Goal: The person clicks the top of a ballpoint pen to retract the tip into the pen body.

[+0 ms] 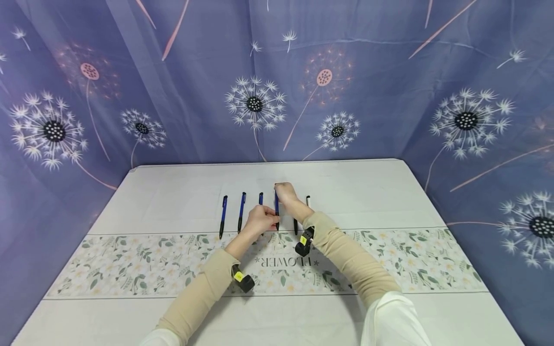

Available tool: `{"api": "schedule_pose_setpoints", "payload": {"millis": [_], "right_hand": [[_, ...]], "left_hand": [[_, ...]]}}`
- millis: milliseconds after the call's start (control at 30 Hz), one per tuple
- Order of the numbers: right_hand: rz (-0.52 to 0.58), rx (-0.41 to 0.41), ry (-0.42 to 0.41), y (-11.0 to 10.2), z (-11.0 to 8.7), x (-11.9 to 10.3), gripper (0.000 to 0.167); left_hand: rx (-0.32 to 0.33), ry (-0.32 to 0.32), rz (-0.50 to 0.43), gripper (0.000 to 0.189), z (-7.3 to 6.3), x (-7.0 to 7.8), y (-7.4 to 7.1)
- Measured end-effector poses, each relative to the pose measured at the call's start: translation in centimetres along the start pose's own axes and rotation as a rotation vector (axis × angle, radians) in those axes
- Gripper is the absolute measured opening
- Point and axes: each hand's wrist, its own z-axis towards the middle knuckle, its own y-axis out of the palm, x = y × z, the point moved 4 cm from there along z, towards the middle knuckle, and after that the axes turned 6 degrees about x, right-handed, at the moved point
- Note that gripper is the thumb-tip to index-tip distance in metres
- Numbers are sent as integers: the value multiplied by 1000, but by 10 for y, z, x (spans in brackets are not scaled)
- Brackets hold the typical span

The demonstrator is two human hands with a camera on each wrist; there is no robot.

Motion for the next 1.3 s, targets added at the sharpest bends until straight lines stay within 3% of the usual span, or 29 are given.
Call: {"api": "schedule_pose_setpoints", "payload": {"millis": [67, 233, 300, 667, 900, 1300], "right_hand": [[-42, 9, -3, 0, 0, 0, 16], [-117, -3, 28, 1, -1, 3, 49], [-128, -7, 33, 1, -2, 3, 52], [-132, 20, 6, 0, -4, 3, 50], [-129, 52, -8, 0, -2, 6, 47], [-145, 52, 15, -2, -1, 9, 48]], "left_hand": [[-3, 7, 10, 15, 0, 0, 0], [-11, 16, 18, 12, 0, 0, 1], [-9, 20, 25, 10, 0, 0, 1], [17, 45, 70, 16, 2, 1, 2], [37, 80, 134, 7, 3, 1, 3], [67, 68, 199, 2, 5, 2, 5]]}}
